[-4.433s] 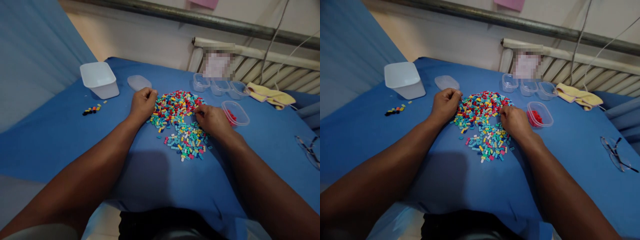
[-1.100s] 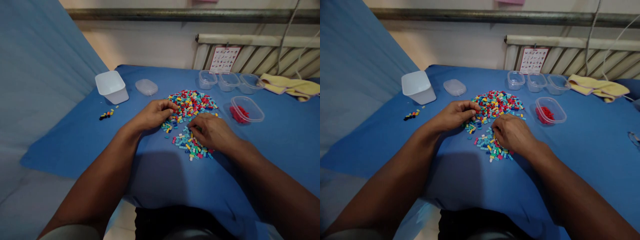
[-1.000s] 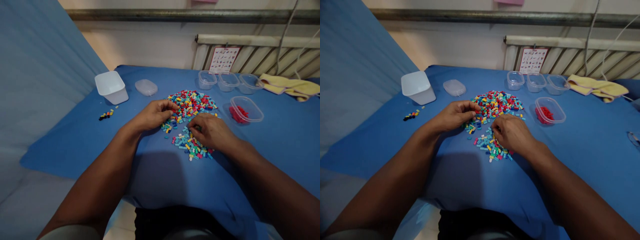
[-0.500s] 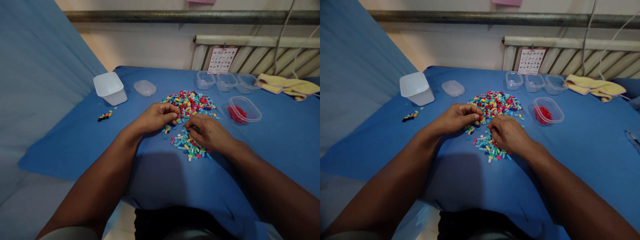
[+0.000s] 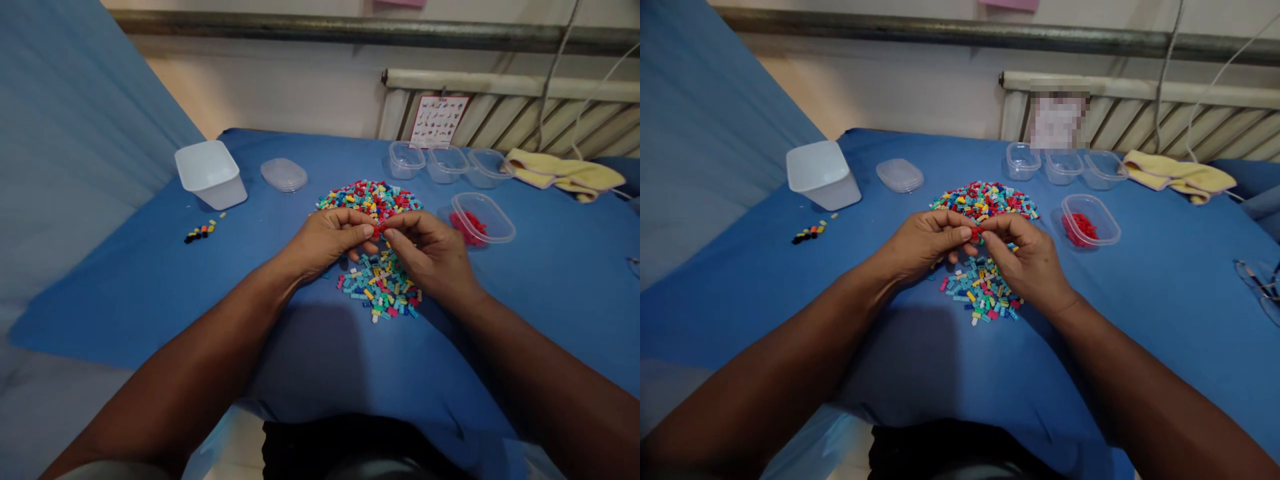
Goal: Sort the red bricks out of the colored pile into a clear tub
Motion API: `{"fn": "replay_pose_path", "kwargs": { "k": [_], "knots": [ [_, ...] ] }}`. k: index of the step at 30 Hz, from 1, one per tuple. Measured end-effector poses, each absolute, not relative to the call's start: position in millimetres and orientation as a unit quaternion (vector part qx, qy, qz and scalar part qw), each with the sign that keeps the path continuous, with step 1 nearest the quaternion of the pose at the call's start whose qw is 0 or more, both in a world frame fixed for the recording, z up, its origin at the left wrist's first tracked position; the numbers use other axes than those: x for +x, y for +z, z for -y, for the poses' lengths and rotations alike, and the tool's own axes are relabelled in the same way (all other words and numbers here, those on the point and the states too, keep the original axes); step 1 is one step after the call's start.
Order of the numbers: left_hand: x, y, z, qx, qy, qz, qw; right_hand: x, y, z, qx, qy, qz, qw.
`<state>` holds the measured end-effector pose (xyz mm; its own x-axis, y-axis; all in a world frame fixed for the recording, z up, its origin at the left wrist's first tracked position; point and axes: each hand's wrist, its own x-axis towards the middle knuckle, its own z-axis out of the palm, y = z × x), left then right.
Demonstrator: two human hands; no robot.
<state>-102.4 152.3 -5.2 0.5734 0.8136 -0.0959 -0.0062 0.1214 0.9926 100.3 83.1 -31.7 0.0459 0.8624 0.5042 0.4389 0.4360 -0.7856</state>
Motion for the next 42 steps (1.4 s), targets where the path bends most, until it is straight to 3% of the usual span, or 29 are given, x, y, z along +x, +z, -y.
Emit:
{"fn": "replay_pose_path", "kwargs": {
  "k": [13,17,22,30,33,36,42],
  "knots": [
    [-93.2,-15.5,-150.9,0.583,0.370,-0.311,0.653,95.1,-31.8,-82.4,-0.458,0.299,0.632,0.550],
    [-92.2,-14.6,-148.9,0.572,0.360,-0.311,0.668,95.7,-28.2,-81.5,-0.488,0.203,0.654,0.541],
    [-95.5,-13.2,-147.4,0.554,0.370,-0.313,0.677,96.1,-14.6,-77.7,-0.502,0.045,0.724,0.471],
    [-101.5,-5.9,-147.3,0.567,0.344,-0.303,0.684,98.0,-9.0,-75.1,-0.500,0.037,0.731,0.464],
    [-111.9,1.4,-158.2,0.598,0.375,-0.341,0.621,115.2,-1.8,-76.6,-0.531,0.002,0.709,0.465],
    [-131.2,6.0,-176.6,0.659,0.422,-0.433,0.447,151.0,7.7,-78.4,-0.579,-0.058,0.660,0.475],
    [-159.2,4.9,-191.1,0.785,0.248,-0.469,0.319,237.0,4.9,-81.5,-0.660,-0.127,0.619,0.406]
  ]
}}
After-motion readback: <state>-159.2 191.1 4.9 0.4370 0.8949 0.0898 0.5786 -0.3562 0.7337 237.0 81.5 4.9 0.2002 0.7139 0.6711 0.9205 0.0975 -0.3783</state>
